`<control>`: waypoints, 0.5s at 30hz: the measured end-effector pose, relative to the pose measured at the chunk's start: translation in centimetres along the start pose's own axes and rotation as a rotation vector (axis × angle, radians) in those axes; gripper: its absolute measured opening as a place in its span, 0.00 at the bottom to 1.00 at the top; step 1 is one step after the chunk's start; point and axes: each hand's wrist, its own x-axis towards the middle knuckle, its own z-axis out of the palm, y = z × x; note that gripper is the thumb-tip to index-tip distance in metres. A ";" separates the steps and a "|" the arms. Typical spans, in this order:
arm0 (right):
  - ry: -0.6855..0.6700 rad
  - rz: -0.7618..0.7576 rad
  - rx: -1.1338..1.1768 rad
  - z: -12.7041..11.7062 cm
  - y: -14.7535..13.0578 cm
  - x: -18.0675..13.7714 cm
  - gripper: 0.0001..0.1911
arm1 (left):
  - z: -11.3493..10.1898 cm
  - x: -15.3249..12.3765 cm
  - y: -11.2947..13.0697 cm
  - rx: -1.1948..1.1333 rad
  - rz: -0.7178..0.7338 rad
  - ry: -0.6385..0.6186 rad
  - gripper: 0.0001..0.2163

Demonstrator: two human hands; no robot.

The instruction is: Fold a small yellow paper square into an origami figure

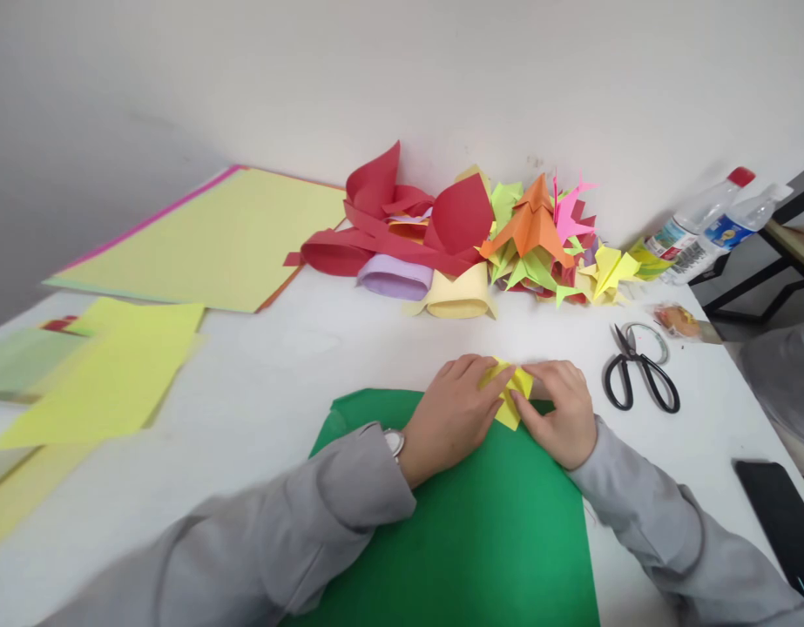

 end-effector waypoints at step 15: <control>-0.055 0.132 -0.251 0.1 0.4 -0.4 0.10 | 0.0 0.1 0.1 0.004 -0.011 0.005 0.13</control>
